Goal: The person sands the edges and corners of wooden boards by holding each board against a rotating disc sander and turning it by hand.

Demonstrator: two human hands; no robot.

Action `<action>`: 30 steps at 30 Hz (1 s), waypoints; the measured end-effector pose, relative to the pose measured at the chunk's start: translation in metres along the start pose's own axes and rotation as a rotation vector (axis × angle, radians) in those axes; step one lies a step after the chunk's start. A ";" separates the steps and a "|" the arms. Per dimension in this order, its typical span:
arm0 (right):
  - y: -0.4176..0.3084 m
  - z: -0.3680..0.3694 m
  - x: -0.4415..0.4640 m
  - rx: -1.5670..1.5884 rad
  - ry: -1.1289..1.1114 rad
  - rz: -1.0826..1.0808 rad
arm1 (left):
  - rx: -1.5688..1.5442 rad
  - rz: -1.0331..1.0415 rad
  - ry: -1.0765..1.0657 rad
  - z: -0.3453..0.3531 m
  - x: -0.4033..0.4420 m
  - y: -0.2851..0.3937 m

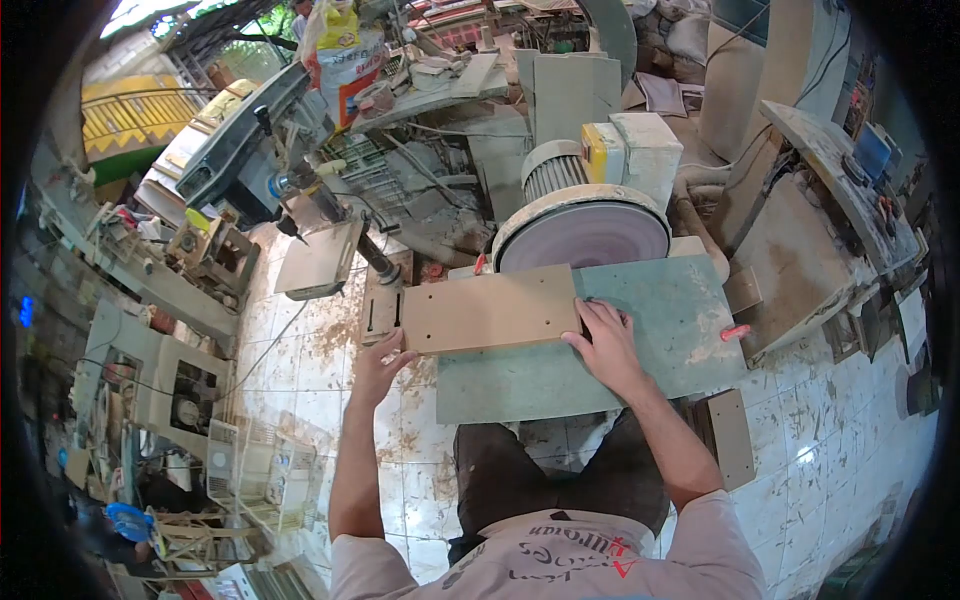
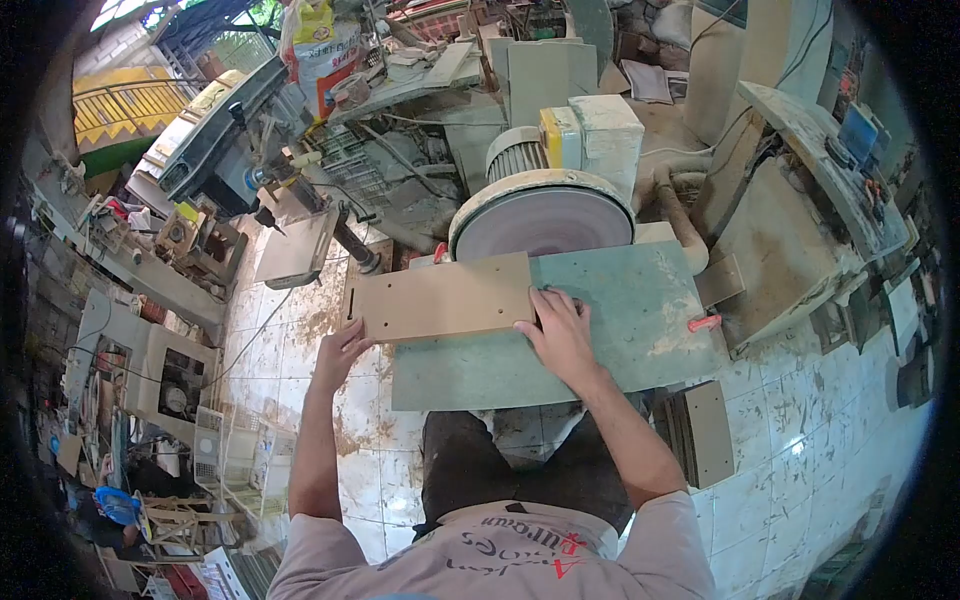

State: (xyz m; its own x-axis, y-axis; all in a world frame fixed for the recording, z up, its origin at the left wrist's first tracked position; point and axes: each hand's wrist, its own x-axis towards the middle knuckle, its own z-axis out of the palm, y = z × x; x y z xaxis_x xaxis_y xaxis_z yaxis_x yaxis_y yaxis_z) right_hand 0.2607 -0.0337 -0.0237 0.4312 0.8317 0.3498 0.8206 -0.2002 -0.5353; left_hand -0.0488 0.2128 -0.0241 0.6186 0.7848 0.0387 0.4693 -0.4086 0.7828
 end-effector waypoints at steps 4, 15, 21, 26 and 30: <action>0.008 -0.009 -0.002 -0.008 -0.016 0.010 | 0.018 0.023 -0.052 0.006 0.004 0.006; 0.030 -0.027 -0.007 0.012 -0.031 0.044 | 0.138 0.112 -0.095 0.023 0.007 0.043; 0.039 -0.041 -0.010 0.029 -0.058 0.090 | 0.206 0.148 -0.101 0.036 0.008 0.056; 0.052 -0.050 -0.012 0.024 -0.073 0.115 | 0.276 0.136 -0.144 0.044 0.008 0.081; 0.059 -0.059 -0.014 0.031 -0.087 0.134 | 0.345 0.292 -0.132 0.053 0.012 0.083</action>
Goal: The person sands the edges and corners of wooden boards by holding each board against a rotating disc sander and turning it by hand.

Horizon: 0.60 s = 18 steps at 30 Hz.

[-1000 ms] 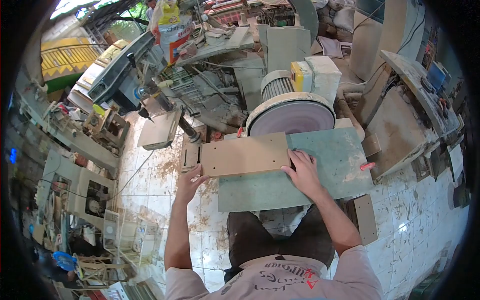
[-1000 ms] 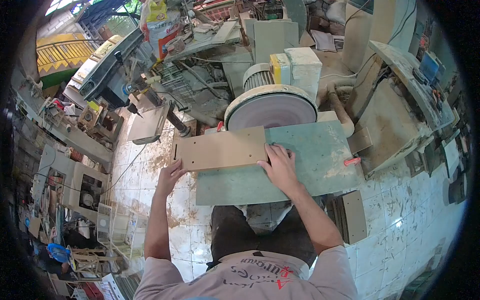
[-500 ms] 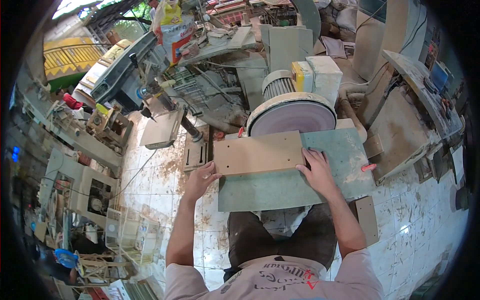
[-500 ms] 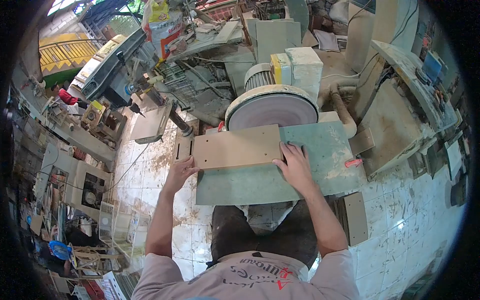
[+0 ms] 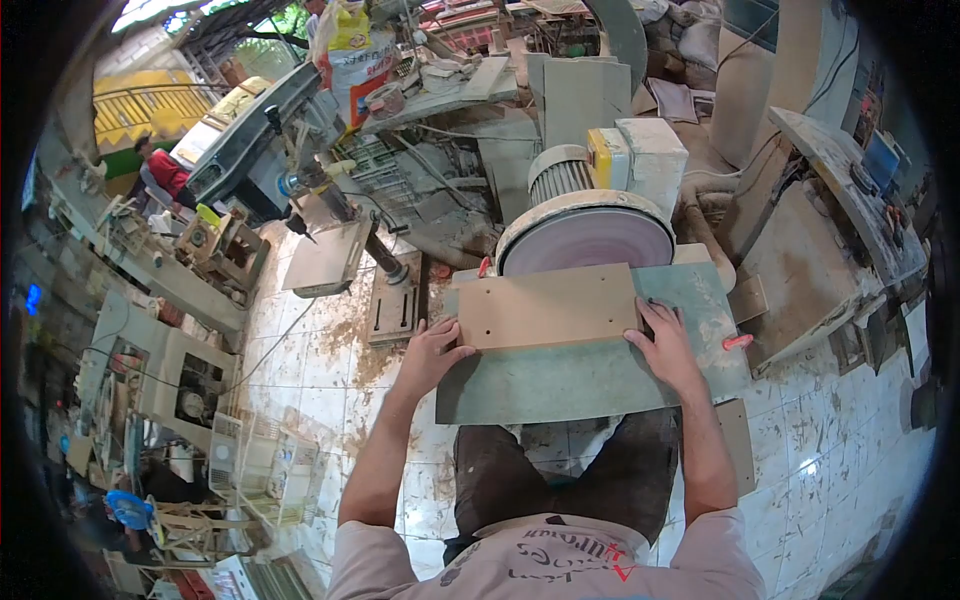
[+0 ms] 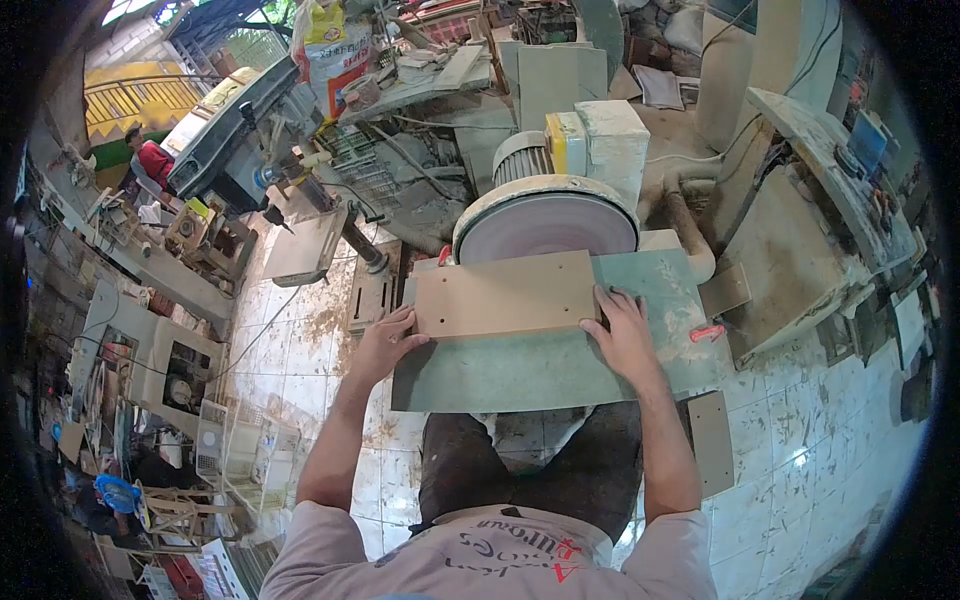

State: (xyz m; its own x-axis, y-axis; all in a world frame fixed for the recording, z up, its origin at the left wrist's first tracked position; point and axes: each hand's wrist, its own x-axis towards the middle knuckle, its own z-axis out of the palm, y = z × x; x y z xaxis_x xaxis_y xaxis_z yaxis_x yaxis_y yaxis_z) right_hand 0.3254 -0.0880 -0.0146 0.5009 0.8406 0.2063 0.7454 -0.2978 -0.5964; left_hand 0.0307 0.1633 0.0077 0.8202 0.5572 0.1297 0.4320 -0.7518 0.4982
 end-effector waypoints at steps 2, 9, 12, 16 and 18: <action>0.004 -0.004 -0.001 -0.007 -0.004 0.014 | 0.043 0.018 -0.012 0.006 0.002 -0.001; 0.016 -0.020 -0.004 -0.014 -0.019 0.064 | -0.085 -0.003 0.026 0.021 0.009 0.013; 0.024 -0.024 -0.006 -0.007 -0.018 0.088 | -0.042 0.027 0.035 0.026 0.012 0.018; 0.031 -0.030 -0.007 -0.010 -0.023 0.103 | -0.055 0.046 0.027 0.031 0.015 0.023; 0.031 -0.033 -0.008 -0.003 -0.026 0.116 | -0.056 0.055 0.039 0.036 0.016 0.023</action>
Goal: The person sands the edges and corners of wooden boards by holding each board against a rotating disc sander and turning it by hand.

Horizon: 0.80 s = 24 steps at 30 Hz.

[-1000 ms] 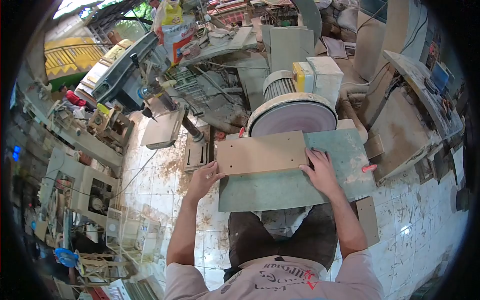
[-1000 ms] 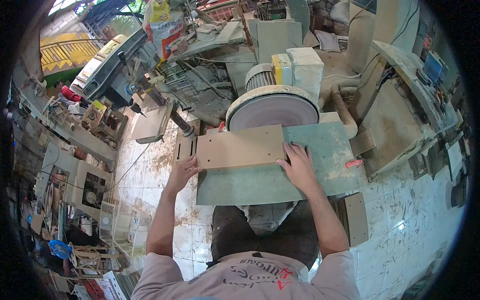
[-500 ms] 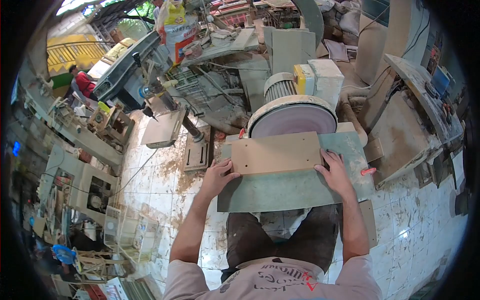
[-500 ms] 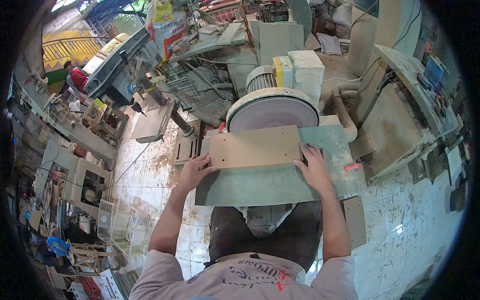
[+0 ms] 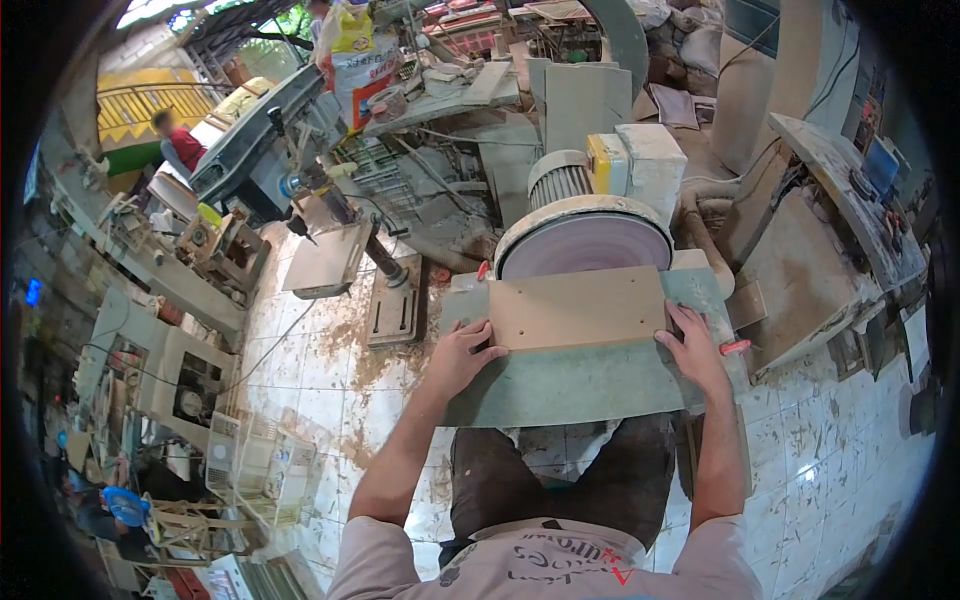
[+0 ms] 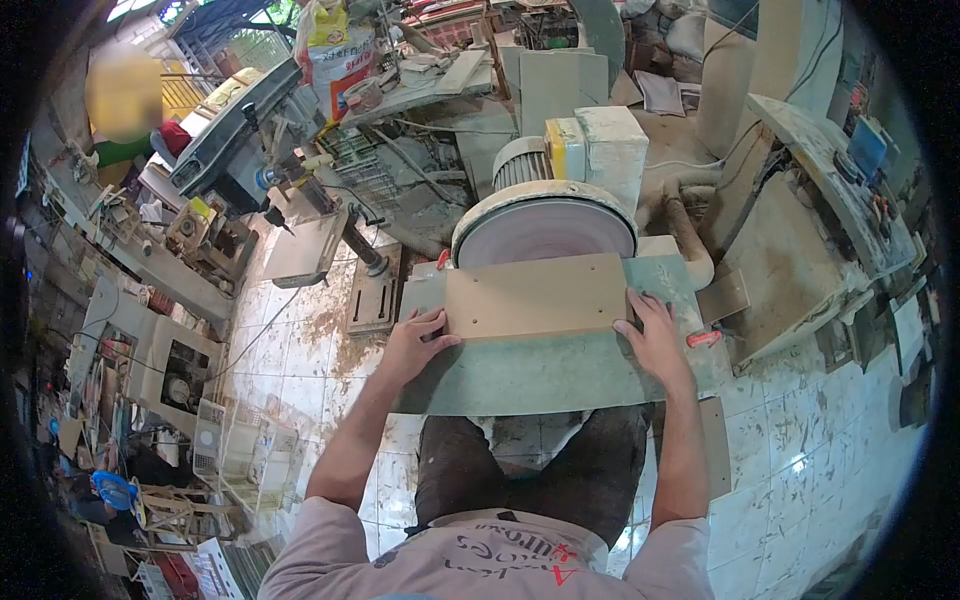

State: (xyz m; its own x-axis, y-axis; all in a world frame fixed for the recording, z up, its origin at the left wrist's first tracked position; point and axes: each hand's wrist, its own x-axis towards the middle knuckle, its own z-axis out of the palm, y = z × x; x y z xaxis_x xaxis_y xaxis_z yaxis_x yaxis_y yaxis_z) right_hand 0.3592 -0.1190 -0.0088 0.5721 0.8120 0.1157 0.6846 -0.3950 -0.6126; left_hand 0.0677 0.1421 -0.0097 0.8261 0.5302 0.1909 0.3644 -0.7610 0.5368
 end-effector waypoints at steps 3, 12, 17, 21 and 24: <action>0.002 -0.003 0.000 0.014 -0.005 0.016 | -0.001 0.009 0.010 0.002 0.002 0.004; 0.013 -0.010 0.000 0.050 -0.018 0.035 | -0.008 0.025 0.034 0.009 0.005 0.011; 0.023 -0.011 0.001 0.045 -0.011 0.025 | -0.012 0.028 0.040 0.013 0.007 0.012; 0.021 -0.015 0.000 0.043 -0.004 0.014 | -0.056 0.037 0.006 0.012 0.009 0.016; 0.026 -0.014 -0.001 0.031 0.018 0.011 | -0.059 0.066 0.023 0.018 0.011 0.013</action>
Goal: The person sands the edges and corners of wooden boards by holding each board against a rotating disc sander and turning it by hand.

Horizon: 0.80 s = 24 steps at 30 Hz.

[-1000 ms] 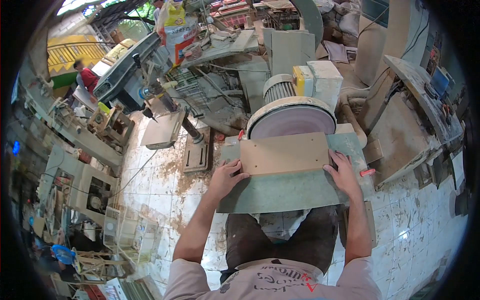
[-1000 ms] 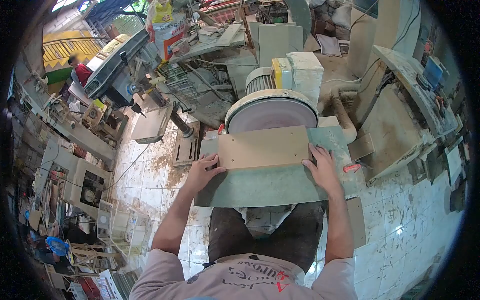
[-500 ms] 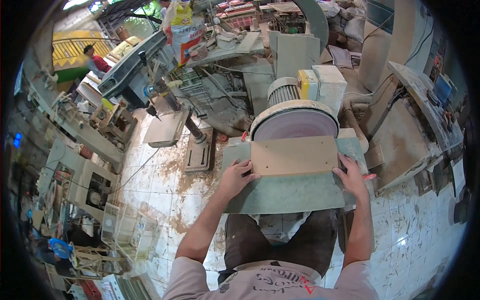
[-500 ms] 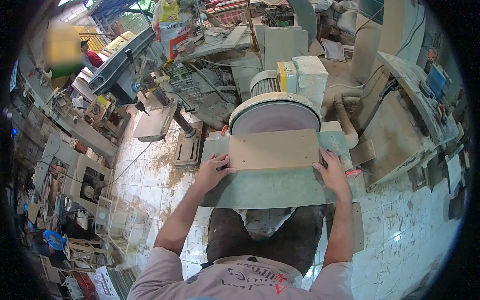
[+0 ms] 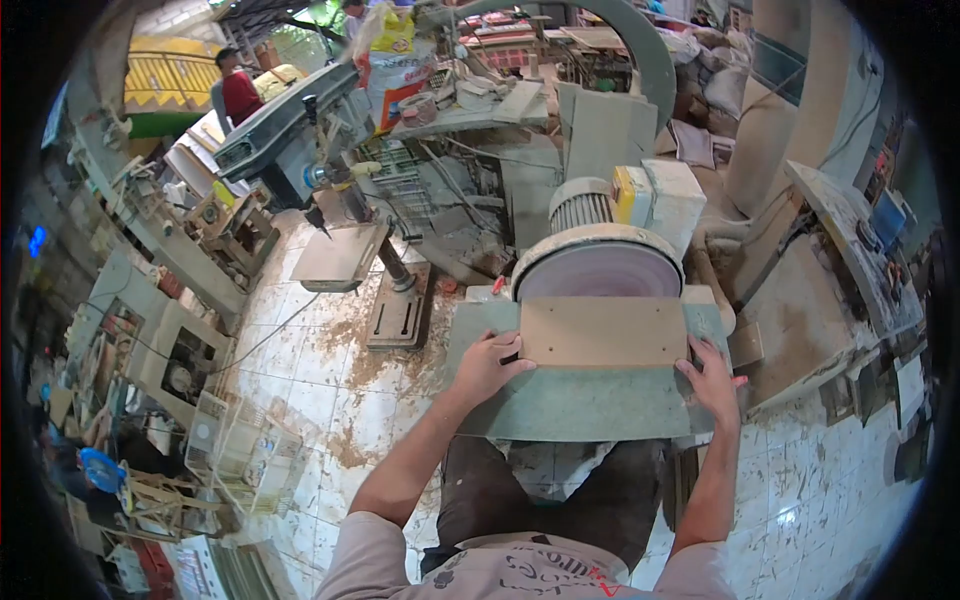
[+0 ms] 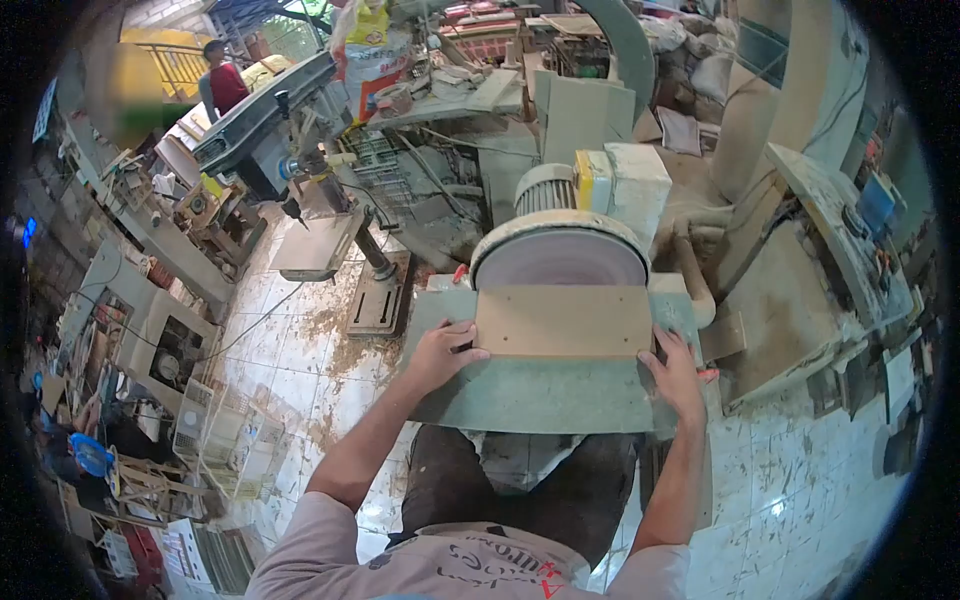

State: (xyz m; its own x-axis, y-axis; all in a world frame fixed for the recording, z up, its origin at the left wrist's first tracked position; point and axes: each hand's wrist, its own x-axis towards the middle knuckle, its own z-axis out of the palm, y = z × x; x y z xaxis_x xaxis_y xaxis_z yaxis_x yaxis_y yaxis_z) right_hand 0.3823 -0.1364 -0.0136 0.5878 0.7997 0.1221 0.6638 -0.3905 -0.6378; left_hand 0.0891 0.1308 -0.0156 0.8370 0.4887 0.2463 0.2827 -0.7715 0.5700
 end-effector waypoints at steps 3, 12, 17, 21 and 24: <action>0.004 -0.003 0.001 0.000 0.013 -0.011 | -0.001 0.031 0.046 0.010 0.002 -0.006; 0.025 -0.007 0.008 0.087 0.002 -0.093 | -0.003 -0.020 -0.007 0.013 0.006 0.005; 0.029 -0.003 0.010 0.396 -0.045 0.058 | -0.017 0.019 -0.010 0.019 0.006 0.002; 0.029 0.013 0.001 0.546 0.262 0.090 | -0.094 0.021 -0.015 0.011 -0.005 0.014; 0.012 0.004 -0.007 1.108 0.320 0.134 | -0.078 0.059 -0.098 0.008 -0.015 0.022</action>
State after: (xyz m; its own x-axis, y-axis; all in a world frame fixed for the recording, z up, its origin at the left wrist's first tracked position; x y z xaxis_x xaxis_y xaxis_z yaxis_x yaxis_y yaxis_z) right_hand 0.3841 -0.1445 -0.0254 0.8178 0.5686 0.0890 -0.0880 0.2765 -0.9570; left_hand 0.0862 0.1028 -0.0128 0.8939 0.3983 0.2054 0.1975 -0.7615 0.6173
